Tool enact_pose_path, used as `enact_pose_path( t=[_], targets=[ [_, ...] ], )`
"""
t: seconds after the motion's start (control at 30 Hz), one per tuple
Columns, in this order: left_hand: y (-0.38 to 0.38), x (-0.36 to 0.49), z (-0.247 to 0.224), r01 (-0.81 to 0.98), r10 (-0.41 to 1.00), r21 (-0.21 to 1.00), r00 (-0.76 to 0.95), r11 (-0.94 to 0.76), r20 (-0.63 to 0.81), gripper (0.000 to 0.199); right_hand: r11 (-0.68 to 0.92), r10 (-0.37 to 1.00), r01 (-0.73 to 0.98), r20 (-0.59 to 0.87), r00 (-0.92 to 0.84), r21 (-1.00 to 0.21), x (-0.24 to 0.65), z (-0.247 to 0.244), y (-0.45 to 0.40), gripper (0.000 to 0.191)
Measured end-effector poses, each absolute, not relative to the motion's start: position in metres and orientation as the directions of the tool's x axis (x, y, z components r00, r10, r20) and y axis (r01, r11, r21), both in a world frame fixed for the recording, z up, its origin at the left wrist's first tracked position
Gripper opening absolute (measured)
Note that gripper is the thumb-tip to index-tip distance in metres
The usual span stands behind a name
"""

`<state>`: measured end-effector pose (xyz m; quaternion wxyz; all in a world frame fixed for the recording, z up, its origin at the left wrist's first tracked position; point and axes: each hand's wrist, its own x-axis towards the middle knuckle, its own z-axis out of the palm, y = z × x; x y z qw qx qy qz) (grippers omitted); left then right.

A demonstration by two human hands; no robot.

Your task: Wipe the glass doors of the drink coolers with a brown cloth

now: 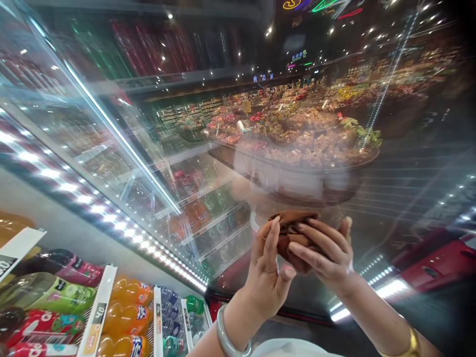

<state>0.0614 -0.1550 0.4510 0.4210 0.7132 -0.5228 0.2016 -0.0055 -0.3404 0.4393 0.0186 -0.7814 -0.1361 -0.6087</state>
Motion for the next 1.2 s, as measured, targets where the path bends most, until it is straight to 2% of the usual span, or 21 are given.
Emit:
enact_pose_path(
  t=[0.1, 0.17, 0.27, 0.33, 0.47, 0.53, 0.67, 0.83, 1.03, 1.13, 1.2],
  targets=[
    [-0.161, 0.067, 0.443, -0.936, -0.474, 0.214, 0.328, -0.278, 0.817, 0.065, -0.984, 0.103, 0.164, 0.978, 0.183, 0.073, -0.013, 0.435, -0.335, 0.038],
    [-0.166, 0.070, 0.437, -0.885, -0.389, 0.123, 0.317, -0.448, 0.865, 0.065, -0.991, 0.084, 0.124, 0.967, 0.240, 0.055, -0.013, 0.427, -0.323, 0.040],
    [-0.169, 0.077, 0.433, -0.805, -0.318, 0.093, 0.334, -0.586, 0.887, 0.074, -0.995, 0.087, 0.067, 0.923, 0.375, 0.067, -0.006, 0.420, -0.306, 0.038],
    [-0.169, 0.082, 0.436, -0.808, -0.334, 0.097, 0.346, -0.581, 0.877, 0.075, -0.994, 0.106, 0.049, 0.908, 0.405, 0.094, 0.001, 0.425, -0.301, 0.036],
    [-0.165, 0.092, 0.445, -0.871, -0.407, 0.141, 0.356, -0.470, 0.841, 0.068, -0.976, 0.218, 0.080, 0.917, 0.333, 0.203, 0.006, 0.452, -0.311, 0.033],
    [-0.164, 0.092, 0.443, -0.912, -0.433, 0.123, 0.301, -0.392, 0.850, 0.075, -0.971, 0.237, 0.078, 0.922, 0.306, 0.224, 0.000, 0.456, -0.321, 0.030],
    [-0.167, 0.082, 0.430, -0.942, -0.480, 0.000, 0.171, -0.337, 0.860, 0.080, -0.992, 0.127, 0.040, 0.949, 0.290, 0.120, -0.020, 0.432, -0.332, 0.030],
    [-0.172, 0.075, 0.422, -0.927, -0.537, -0.052, 0.168, -0.370, 0.827, 0.080, -0.986, 0.155, 0.105, 0.943, 0.295, 0.129, -0.022, 0.415, -0.327, 0.014],
    [-0.177, 0.074, 0.427, -0.923, -0.543, -0.081, 0.148, -0.376, 0.827, 0.079, -0.996, 0.090, 0.041, 0.969, 0.231, 0.083, -0.034, 0.436, -0.352, 0.032],
    [-0.183, 0.068, 0.422, -0.914, -0.553, -0.128, 0.119, -0.386, 0.825, 0.087, -0.999, 0.054, 0.002, 0.981, 0.185, 0.055, -0.048, 0.418, -0.359, 0.029],
    [-0.189, 0.064, 0.418, -0.912, -0.567, -0.155, 0.096, -0.379, 0.818, 0.091, -0.999, 0.049, 0.005, 0.973, 0.224, 0.049, -0.051, 0.404, -0.354, 0.025]
  ],
)
